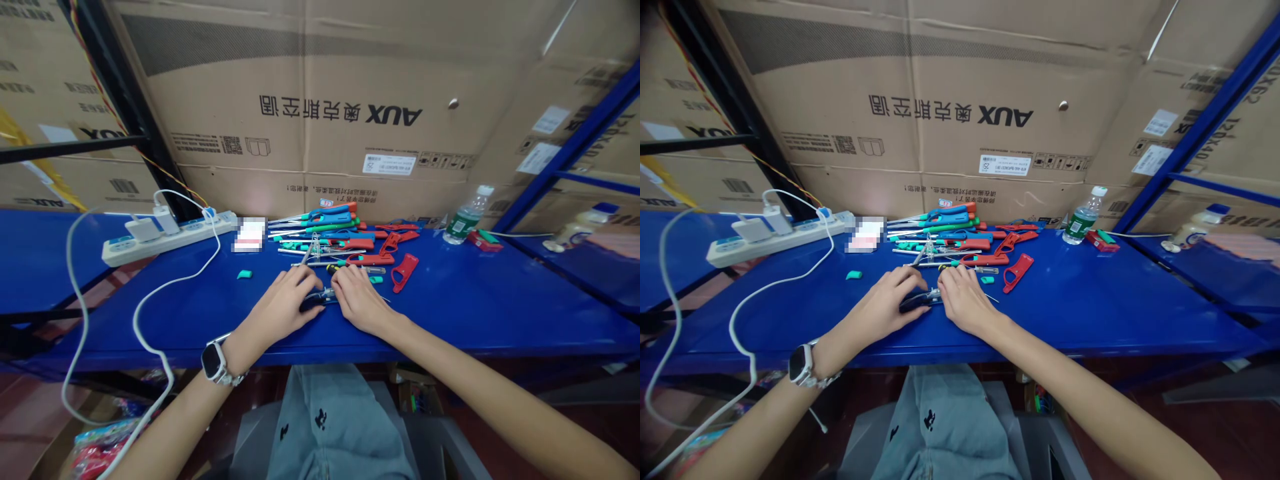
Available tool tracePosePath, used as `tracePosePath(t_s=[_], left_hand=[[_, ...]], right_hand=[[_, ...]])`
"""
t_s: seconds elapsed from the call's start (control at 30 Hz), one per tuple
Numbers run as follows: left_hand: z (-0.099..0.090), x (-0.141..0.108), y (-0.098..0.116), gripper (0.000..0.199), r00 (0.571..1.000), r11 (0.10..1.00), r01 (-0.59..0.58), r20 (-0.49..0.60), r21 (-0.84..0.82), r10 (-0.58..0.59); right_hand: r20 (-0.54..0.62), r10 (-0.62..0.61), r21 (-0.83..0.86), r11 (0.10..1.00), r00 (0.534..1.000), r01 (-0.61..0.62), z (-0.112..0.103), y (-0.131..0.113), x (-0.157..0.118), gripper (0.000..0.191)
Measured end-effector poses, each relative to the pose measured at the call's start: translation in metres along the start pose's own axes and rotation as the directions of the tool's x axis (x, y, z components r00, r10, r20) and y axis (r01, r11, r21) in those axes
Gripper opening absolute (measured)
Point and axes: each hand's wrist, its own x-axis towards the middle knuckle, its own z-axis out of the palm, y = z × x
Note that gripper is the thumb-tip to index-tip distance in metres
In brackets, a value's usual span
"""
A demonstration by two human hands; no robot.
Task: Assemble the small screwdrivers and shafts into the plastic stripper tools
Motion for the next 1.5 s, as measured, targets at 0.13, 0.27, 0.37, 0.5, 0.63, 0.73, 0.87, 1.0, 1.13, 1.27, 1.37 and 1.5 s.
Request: tracePosePath(t_s=[0.13,0.27,0.37,0.5,0.63,0.73,0.87,1.0,1.13,1.27,1.37,1.5], left_hand=[[0.003,-0.007,-0.003,0.008,0.991,0.991,-0.132,0.016,0.027,0.131],[0.006,-0.007,-0.007,0.014,0.990,0.990,-0.138,-0.017,0.011,0.139],[0.007,-0.006,-0.007,0.015,0.989,0.990,-0.141,-0.034,0.025,0.142],[0.010,-0.006,-0.005,0.016,0.987,0.989,-0.146,-0.065,-0.014,0.145],[0.013,-0.006,-0.006,0.015,0.986,0.987,-0.155,-0.072,-0.044,0.152],[0.013,-0.007,-0.008,0.014,0.982,0.983,-0.175,-0.084,-0.051,0.170],[0.011,-0.008,-0.009,0.014,0.982,0.984,-0.174,-0.087,-0.046,0.169],[0.011,-0.008,-0.007,0.015,0.980,0.982,-0.183,-0.086,-0.046,0.179],[0.011,-0.010,-0.007,0.016,0.980,0.984,-0.177,-0.094,-0.030,0.173],[0.013,-0.012,-0.009,0.017,0.981,0.986,-0.168,-0.100,-0.022,0.165],[0.014,-0.013,-0.010,0.018,0.982,0.987,-0.162,-0.106,-0.019,0.159],[0.014,-0.014,-0.010,0.020,0.982,0.988,-0.153,-0.108,-0.004,0.152]], right_hand=[[0.017,0.013,-0.040,0.999,1.000,-0.013,-0.001,-0.001,0.001,0.021],[0.020,0.031,-0.071,0.997,0.999,-0.029,-0.002,-0.003,0.001,0.021],[0.025,0.047,-0.108,0.993,0.999,-0.044,-0.002,-0.005,0.000,0.021],[0.016,0.049,-0.145,0.988,0.999,-0.047,-0.001,-0.008,0.000,0.018],[0.020,0.052,-0.103,0.993,0.998,-0.050,-0.002,-0.007,0.001,0.016],[0.039,0.039,0.002,0.999,0.998,-0.039,-0.004,-0.003,0.001,0.015],[0.045,-0.023,0.108,0.994,0.999,0.019,-0.006,0.006,0.003,0.015],[0.038,-0.099,0.162,0.983,0.994,0.092,-0.007,0.013,0.006,0.014],[0.040,-0.196,0.156,0.970,0.980,0.188,-0.011,0.018,0.006,0.015],[0.028,-0.274,0.138,0.954,0.961,0.267,-0.019,0.024,0.000,0.017],[0.029,-0.299,0.124,0.948,0.954,0.293,-0.023,0.030,-0.001,0.015],[0.061,-0.328,0.088,0.942,0.943,0.323,-0.024,0.034,0.001,0.019]])
